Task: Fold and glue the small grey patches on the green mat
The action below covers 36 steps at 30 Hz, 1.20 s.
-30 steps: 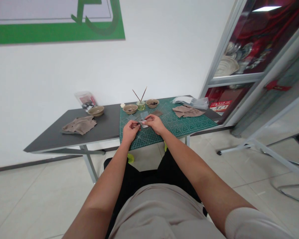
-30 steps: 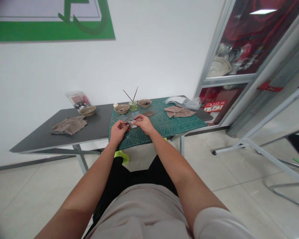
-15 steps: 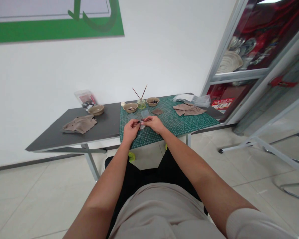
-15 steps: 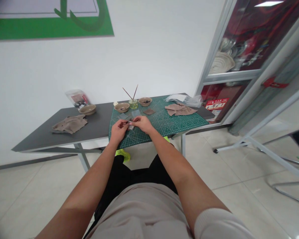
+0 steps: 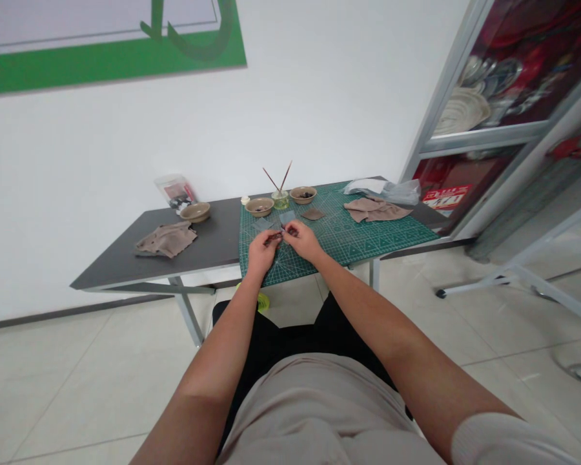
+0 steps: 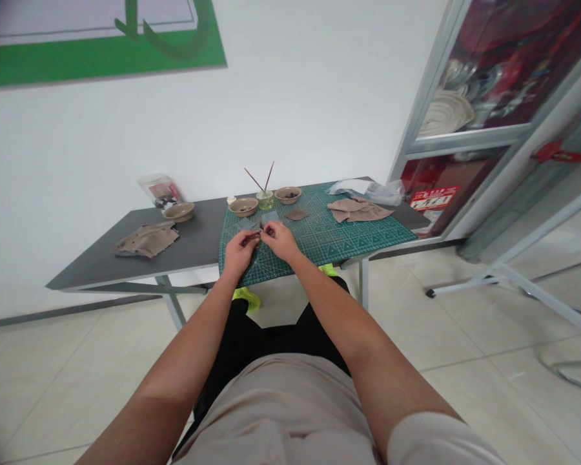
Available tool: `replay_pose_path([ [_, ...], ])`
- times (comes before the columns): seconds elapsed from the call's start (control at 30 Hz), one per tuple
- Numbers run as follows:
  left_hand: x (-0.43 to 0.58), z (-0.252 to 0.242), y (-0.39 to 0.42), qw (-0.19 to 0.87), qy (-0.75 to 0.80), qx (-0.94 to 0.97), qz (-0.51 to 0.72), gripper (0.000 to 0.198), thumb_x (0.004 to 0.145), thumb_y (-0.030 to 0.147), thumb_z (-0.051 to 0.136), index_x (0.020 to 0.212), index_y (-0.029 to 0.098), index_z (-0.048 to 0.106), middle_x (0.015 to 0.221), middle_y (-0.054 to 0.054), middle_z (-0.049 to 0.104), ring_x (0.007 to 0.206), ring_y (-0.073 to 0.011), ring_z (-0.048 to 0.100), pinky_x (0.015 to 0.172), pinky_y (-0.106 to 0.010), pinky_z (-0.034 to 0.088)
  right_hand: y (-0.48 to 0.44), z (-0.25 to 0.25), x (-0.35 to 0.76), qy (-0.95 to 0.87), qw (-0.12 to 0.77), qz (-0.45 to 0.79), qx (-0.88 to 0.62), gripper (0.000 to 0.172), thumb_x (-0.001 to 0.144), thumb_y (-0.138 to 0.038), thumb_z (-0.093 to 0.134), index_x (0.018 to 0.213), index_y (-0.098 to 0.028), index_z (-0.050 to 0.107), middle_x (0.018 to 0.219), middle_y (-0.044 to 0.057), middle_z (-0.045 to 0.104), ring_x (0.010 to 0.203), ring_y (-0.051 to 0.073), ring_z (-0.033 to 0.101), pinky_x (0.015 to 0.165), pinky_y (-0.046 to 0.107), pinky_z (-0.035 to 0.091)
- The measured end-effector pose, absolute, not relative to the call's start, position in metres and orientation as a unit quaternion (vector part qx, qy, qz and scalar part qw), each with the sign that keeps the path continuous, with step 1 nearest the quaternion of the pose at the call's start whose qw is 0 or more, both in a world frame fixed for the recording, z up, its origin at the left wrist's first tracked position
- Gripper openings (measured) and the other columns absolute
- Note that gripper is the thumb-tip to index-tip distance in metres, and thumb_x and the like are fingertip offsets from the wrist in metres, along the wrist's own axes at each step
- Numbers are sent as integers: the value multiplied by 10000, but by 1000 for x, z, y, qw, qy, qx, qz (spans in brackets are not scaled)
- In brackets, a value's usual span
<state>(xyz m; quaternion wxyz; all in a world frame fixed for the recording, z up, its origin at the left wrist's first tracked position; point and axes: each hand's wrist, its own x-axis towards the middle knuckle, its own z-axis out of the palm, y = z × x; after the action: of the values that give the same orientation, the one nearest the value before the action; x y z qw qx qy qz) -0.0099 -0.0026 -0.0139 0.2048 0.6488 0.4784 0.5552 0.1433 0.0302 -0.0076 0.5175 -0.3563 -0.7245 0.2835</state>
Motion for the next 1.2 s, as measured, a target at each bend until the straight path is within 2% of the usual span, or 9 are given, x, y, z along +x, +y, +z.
replay_pose_path([
  [0.1,-11,-15,0,186,490,650,551,170,780,203,658,942,215,708,922,-38,710,827,-167,663,783,-306,549,29,-8,144,-718,508,321,-351,161,818,-351,563,803,-191,548,753,-25,575,693,130,525,695,256,405],
  [0.23,-9,-13,-2,185,506,641,547,158,800,219,642,953,215,678,839,-12,701,747,-150,654,759,-293,537,27,-7,146,-716,498,329,-361,192,807,-358,594,883,-182,587,709,-39,592,653,122,532,662,241,404],
  [0.37,-7,-12,-4,167,521,625,557,177,794,240,659,966,201,646,821,-11,690,739,-151,651,741,-283,523,32,-12,145,-698,504,380,-339,315,808,-355,616,1069,-179,623,867,23,707,780,162,643,742,276,473],
  [0.47,-7,-13,-5,98,534,643,540,119,803,262,651,897,191,664,847,-30,676,760,-162,637,751,-293,511,37,-16,142,-694,501,404,-324,271,837,-334,588,1045,-175,658,959,55,732,882,178,673,805,295,497],
  [0.6,-5,-13,-7,34,530,676,511,84,810,235,627,865,186,667,898,-50,656,801,-169,621,762,-291,499,37,-15,139,-711,491,357,-355,243,873,-321,557,1025,-182,685,911,44,739,852,175,677,803,298,504],
  [0.83,-4,-13,-8,5,542,661,518,53,816,221,620,778,187,633,810,-39,617,766,-169,589,765,-299,485,36,-16,142,-721,484,345,-356,248,871,-343,567,1009,-191,706,933,35,738,860,176,669,787,286,507],
  [1.03,-6,-14,-7,7,536,647,541,54,818,235,627,809,187,650,833,-40,626,740,-157,586,750,-296,488,39,-17,141,-724,480,355,-346,226,853,-323,573,961,-179,709,864,36,730,782,168,654,756,285,501],
  [1.2,-4,-14,-8,22,508,691,514,69,810,243,635,758,197,628,821,-34,624,775,-163,590,764,-297,486,42,-17,142,-705,493,383,-337,253,852,-361,570,990,-184,686,834,18,718,722,146,631,702,261,496],
])
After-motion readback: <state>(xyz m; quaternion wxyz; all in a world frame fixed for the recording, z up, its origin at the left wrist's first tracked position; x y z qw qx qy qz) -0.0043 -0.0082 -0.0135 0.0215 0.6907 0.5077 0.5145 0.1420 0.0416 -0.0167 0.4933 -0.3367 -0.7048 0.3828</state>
